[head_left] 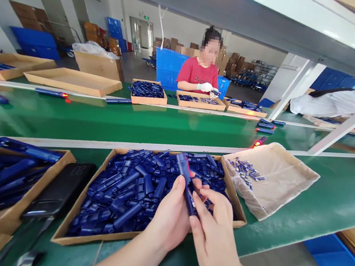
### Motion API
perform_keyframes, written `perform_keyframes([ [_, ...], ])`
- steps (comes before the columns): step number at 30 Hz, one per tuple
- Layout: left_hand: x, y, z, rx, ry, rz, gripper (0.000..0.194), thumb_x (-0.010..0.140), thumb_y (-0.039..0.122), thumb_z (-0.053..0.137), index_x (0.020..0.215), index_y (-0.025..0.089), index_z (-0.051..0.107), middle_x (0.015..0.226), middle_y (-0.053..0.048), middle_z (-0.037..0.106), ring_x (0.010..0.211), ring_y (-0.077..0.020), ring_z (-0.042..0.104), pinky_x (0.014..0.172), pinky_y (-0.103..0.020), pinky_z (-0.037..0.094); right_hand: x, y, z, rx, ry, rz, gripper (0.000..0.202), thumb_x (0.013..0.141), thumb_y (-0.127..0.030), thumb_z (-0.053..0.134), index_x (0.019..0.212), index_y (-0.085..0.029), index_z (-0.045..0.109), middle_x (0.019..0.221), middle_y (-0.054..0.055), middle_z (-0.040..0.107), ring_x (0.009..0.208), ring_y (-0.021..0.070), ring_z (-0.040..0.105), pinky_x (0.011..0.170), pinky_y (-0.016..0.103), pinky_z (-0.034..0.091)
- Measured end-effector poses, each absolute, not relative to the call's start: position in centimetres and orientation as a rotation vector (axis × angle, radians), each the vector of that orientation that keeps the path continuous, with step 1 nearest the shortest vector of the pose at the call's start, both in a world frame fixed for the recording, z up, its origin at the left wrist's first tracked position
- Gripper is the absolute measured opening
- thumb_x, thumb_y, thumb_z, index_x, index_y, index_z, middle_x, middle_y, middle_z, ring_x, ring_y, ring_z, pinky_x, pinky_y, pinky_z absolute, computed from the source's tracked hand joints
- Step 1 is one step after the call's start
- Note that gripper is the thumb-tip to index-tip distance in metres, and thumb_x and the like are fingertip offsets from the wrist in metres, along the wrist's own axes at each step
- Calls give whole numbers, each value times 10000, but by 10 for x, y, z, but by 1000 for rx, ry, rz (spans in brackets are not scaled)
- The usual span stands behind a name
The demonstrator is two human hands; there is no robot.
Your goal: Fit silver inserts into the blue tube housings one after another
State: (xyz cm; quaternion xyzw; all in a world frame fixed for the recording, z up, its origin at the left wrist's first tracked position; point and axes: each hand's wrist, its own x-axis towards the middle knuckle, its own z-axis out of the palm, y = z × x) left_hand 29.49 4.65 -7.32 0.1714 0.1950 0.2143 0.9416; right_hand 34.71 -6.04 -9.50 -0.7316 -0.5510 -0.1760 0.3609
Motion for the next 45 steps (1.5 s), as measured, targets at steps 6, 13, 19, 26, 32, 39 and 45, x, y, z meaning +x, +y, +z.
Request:
perform_keyframes([
  [6,297,48,-75,366,463,473,227,971,363,479,1033,176,595,1030,-77,597,936,-175,602,901,-331,512,348,-67,-94,-1943,-1580,-343,477,994,-309,401,1446,-161,437,1555,105,218,1450,300,136,1151,489,276],
  [13,291,43,-75,607,383,343,226,924,356,576,1039,174,644,839,-37,547,783,-147,541,825,-362,543,493,-98,-76,-2593,-869,-102,479,999,-417,335,806,-155,687,868,109,659,848,214,624,797,335,488],
  [19,291,40,-71,551,497,186,314,938,301,530,1164,117,647,859,-68,550,757,-145,536,745,-306,548,561,-107,-105,-2843,-773,255,235,898,-326,622,801,-113,624,686,11,598,637,119,565,676,276,475],
  [26,290,42,-72,686,425,110,253,940,336,528,1031,117,617,828,-96,599,711,-163,582,616,-268,531,557,-115,-93,-2804,-890,283,160,865,-212,635,731,-127,612,652,18,591,588,115,532,634,277,476],
  [32,285,42,-72,702,339,-68,254,941,397,520,1071,179,532,646,-30,546,420,-59,361,358,-124,231,453,-117,-41,-2122,-1475,39,122,933,-297,568,998,-230,646,1024,14,657,875,129,613,746,239,508],
  [39,286,41,-76,613,395,-70,246,897,311,606,1085,189,504,616,35,445,418,-66,409,332,-122,244,387,-99,-49,-1732,-2035,-353,208,968,-172,500,1129,-159,631,1111,47,644,981,159,560,894,307,494],
  [45,286,48,-73,601,365,-136,283,952,363,508,1158,178,453,697,-38,537,402,-21,297,341,-108,107,470,-110,-65,-2241,-1616,-461,332,985,-205,402,1207,-195,649,1286,73,583,1182,186,532,1015,330,427],
])
